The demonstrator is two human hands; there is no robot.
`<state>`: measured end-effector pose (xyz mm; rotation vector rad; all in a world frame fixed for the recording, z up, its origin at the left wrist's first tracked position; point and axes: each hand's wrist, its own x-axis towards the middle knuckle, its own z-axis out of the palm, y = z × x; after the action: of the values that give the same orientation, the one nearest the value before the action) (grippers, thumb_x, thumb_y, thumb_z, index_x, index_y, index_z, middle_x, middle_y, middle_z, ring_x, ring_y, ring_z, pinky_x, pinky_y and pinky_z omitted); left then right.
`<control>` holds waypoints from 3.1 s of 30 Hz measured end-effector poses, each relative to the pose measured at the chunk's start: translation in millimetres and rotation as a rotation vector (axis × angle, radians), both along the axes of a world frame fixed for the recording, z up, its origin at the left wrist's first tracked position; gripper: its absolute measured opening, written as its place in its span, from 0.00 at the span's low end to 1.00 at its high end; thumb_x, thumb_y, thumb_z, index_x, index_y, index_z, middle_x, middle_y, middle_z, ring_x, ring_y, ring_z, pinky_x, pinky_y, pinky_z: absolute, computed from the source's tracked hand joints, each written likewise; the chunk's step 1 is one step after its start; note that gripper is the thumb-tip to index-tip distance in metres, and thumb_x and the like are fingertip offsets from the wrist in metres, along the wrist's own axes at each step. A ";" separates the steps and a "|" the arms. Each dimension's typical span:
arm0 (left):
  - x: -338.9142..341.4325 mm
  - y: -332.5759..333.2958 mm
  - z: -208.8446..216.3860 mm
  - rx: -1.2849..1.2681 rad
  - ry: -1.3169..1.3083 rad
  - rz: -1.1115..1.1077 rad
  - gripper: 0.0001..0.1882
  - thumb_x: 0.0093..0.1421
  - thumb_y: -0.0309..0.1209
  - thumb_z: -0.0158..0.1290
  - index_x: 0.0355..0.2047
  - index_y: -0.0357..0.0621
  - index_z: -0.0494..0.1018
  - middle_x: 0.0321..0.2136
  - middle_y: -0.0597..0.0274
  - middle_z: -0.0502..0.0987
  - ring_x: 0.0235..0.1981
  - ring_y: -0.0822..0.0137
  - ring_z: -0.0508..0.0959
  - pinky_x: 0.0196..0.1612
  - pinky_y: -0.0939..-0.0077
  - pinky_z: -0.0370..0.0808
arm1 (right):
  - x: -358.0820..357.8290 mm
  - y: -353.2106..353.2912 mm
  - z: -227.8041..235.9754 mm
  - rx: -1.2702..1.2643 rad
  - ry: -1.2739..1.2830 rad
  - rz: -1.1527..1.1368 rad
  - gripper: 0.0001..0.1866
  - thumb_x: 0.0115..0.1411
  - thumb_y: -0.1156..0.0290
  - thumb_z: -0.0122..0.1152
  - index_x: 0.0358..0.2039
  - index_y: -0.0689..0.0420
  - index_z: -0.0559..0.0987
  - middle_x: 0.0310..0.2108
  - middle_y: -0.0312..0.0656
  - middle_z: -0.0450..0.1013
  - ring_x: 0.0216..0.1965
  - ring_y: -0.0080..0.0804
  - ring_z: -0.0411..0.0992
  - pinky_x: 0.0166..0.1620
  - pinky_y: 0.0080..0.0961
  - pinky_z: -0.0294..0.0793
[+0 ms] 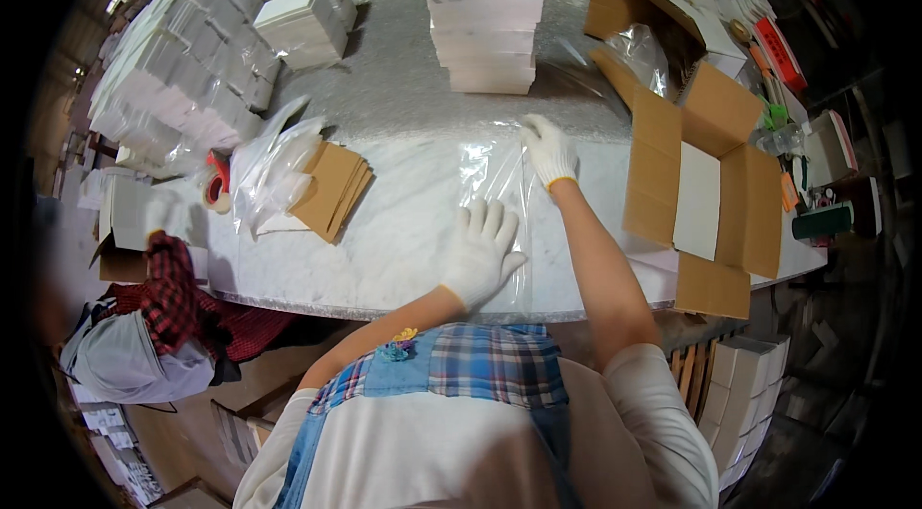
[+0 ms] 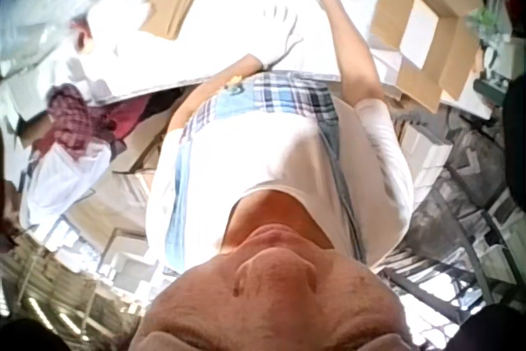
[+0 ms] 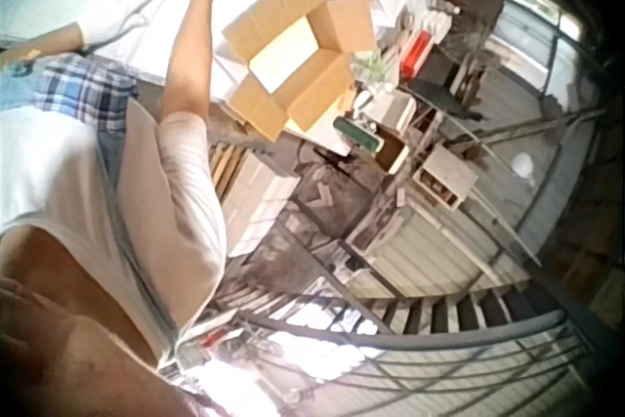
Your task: The person wraps small white rectangular items in clear plastic bags and places them into brown cardboard boxes. They repeat this process continuously at a workbench in a warehouse setting.
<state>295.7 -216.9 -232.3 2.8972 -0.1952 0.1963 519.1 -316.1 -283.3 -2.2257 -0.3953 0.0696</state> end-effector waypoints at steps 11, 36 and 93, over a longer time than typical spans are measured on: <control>11.5 6.6 -13.9 0.016 -0.040 -0.045 0.29 0.61 0.44 0.55 0.56 0.39 0.70 0.58 0.40 0.69 0.59 0.43 0.65 0.58 0.49 0.62 | -143.9 -19.6 43.2 -0.210 -0.171 0.062 0.33 0.63 0.61 0.63 0.68 0.53 0.69 0.60 0.53 0.73 0.57 0.53 0.74 0.59 0.43 0.73; 13.1 4.2 -20.5 -0.007 -0.076 -0.070 0.30 0.64 0.49 0.53 0.61 0.47 0.71 0.61 0.38 0.66 0.61 0.38 0.63 0.63 0.41 0.57 | -236.6 -78.9 50.4 -0.317 0.267 -0.219 0.24 0.60 0.52 0.66 0.50 0.57 0.81 0.42 0.52 0.81 0.44 0.49 0.80 0.48 0.40 0.78; 20.3 -17.1 -28.1 -0.105 -0.023 -0.184 0.25 0.63 0.38 0.53 0.57 0.36 0.71 0.59 0.42 0.70 0.64 0.43 0.66 0.62 0.50 0.63 | -181.3 -77.4 33.1 -0.429 0.280 -0.157 0.22 0.64 0.50 0.56 0.45 0.55 0.82 0.43 0.50 0.81 0.45 0.52 0.79 0.48 0.45 0.77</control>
<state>316.0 -234.0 -260.4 2.7540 -0.4397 0.2012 337.8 -393.5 -250.2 -2.6117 -0.0512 0.4103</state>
